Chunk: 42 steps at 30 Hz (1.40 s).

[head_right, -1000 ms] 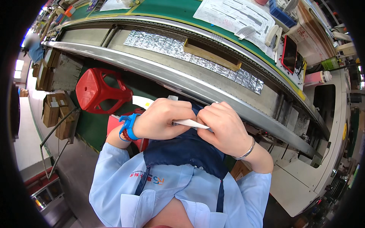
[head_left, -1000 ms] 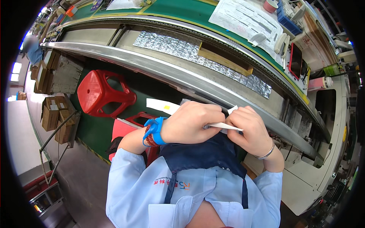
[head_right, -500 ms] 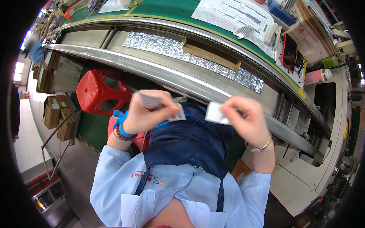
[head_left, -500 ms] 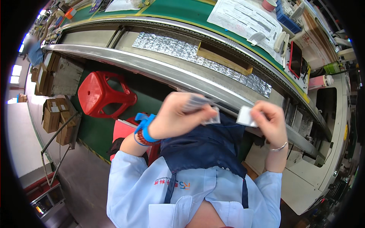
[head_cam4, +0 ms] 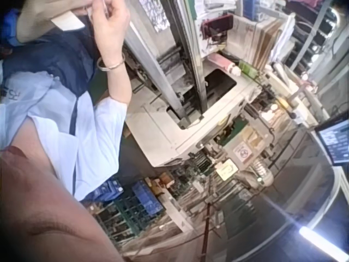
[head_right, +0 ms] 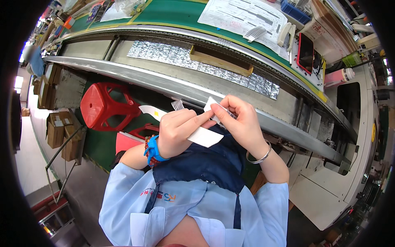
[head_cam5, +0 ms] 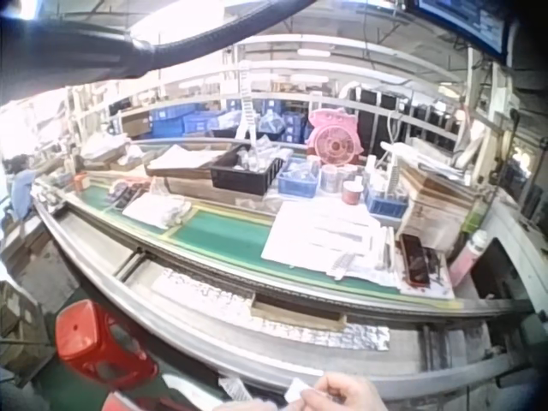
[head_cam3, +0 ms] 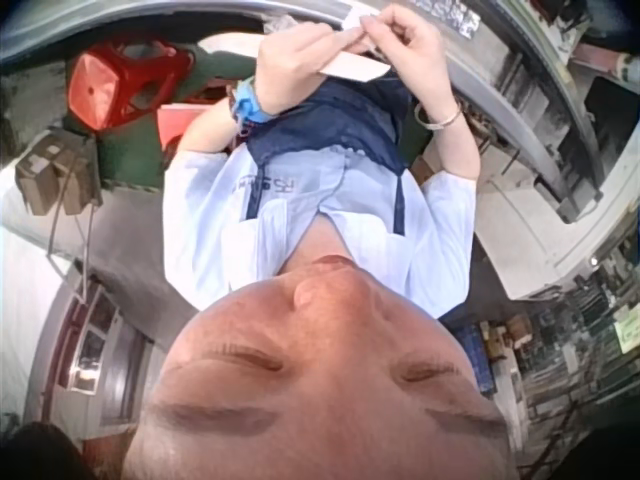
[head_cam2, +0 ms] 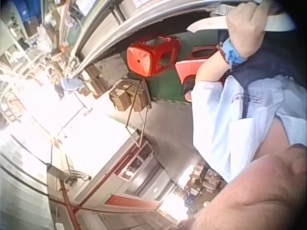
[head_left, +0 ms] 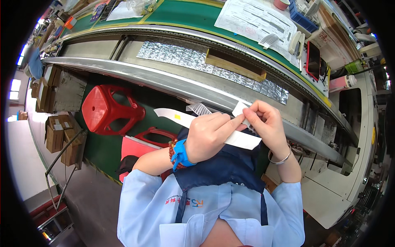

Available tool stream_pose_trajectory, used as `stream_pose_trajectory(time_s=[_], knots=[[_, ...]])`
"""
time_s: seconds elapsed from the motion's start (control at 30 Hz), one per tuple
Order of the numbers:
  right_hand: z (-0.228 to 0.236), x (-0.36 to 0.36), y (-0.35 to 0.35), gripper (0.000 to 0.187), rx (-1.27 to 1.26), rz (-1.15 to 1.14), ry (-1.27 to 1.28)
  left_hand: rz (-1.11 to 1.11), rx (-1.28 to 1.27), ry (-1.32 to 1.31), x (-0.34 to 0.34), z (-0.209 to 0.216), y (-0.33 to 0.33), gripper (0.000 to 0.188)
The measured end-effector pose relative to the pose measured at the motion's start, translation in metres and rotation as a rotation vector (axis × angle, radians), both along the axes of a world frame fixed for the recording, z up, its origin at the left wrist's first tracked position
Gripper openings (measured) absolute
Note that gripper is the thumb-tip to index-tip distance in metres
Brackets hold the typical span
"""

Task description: The person applies adhesive labels to yellow circular components by hand.

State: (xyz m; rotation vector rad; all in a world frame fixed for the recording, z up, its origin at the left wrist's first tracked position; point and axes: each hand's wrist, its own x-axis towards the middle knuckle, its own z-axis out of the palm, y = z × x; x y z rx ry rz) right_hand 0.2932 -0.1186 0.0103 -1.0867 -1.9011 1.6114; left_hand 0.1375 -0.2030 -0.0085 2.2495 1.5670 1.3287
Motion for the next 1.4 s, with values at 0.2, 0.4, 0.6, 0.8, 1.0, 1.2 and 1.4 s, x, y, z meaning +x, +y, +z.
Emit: stream_pose_trajectory(time_s=[0.2, 0.4, 0.6, 0.8, 1.0, 1.2, 1.4], knots=[[-0.002, 0.014, 0.001, 0.025, -0.308, 0.165, 0.169, 0.017, 0.012, -0.019, -0.004, -0.003, 0.003, 0.034], [-0.005, 0.018, 0.003, 0.024, -0.333, 0.194, 0.125, -0.030, -0.038, 0.037, -0.008, -0.007, 0.004, 0.037], [-0.002, 0.017, 0.004, 0.017, -0.286, 0.185, 0.103, -0.057, -0.048, 0.049, -0.004, -0.008, 0.004, 0.039], [-0.002, 0.017, 0.003, 0.019, -0.328, 0.158, 0.101, -0.003, 0.057, 0.238, -0.004, -0.004, 0.002, 0.044], [-0.004, 0.019, 0.002, 0.019, -0.346, 0.144, 0.117, -0.019, 0.100, 0.270, -0.003, -0.006, 0.004, 0.045], [-0.013, 0.023, 0.002, 0.014, -0.149, 0.190, 0.047, -0.099, -0.085, -0.122, -0.001, -0.009, 0.008, 0.024], [-0.012, 0.029, 0.005, 0.012, 0.010, 0.260, -0.092, 0.125, -0.165, -0.335, -0.013, -0.009, 0.018, 0.019]])
